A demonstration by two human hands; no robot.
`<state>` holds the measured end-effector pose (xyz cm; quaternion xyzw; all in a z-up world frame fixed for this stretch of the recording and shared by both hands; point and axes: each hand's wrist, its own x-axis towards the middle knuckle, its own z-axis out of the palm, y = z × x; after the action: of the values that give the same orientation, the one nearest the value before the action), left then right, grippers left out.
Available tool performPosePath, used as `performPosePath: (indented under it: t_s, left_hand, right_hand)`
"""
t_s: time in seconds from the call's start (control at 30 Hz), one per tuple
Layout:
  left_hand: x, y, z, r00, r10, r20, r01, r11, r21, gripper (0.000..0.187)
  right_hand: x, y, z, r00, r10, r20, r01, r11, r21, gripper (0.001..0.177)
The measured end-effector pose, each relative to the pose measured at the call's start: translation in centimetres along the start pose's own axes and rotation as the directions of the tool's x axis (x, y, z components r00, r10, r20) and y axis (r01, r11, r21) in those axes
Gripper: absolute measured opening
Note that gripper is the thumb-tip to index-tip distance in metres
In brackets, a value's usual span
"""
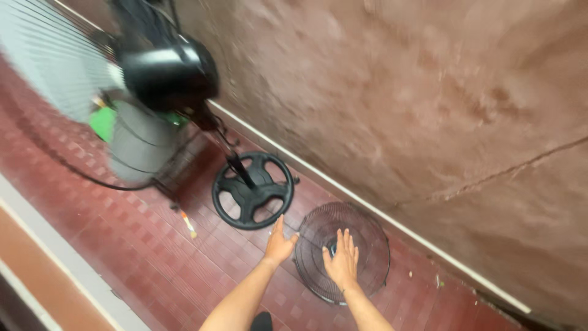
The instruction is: The person disassembles a standing fan by removing the front grill, unscrewing the blade nut to detach the blades, and removing the rear grill. They then move a small fan and a stool before sitting on the floor to continue handling the fan parts.
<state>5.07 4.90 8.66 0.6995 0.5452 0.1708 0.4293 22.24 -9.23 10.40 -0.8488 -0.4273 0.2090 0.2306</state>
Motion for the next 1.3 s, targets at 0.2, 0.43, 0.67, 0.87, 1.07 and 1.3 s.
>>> performPosePath:
  t_s: [0.2,0.43,0.67,0.87,1.07,1.3]
  left_hand:
    - [-4.8,9.3,-13.1,0.983,0.140,-0.116,-0.149,0.986,-0.080,0.086]
    - [-8.6,17.8,-26.8,0.905,0.332,-0.267,-0.336,0.941,0.031,0.081]
    - [-8.7,18.9,-31.1,0.864,0.374,-0.337,-0.396,0.918,0.006,0.076]
    - [-4.3,12.9,-29.3,0.829,-0.106,-0.549,-0.098,0.939,-0.329,0.077]
    - [-3.8,11.6,-33.3,0.658,-0.176,-0.733,-0.068,0.955,-0.290,0.092]
    - [-3.6,12.2,-35.7,0.786,0.092,-0.612,-0.146,0.989,-0.038,0.097]
  right_hand:
    - [-1.6,-13.3,-10.5,0.990,-0.133,0.043,0.134,0.991,-0.026,0.083]
    - [-0.7,-27.6,-14.2,0.938,-0.337,-0.084,0.343,0.938,0.059,0.080]
    - [1.4,-35.3,-11.8,0.902,-0.417,-0.111,0.426,0.900,0.086,0.084]
    - [6.5,-39.5,-10.1,0.902,-0.422,-0.091,0.432,0.888,0.161,0.087]
    - [9.3,-43.6,-9.6,0.901,-0.422,-0.102,0.434,0.873,0.221,0.088]
    - [7.9,-50.0,-9.4,0.876,-0.435,-0.207,0.476,0.712,0.516,0.077]
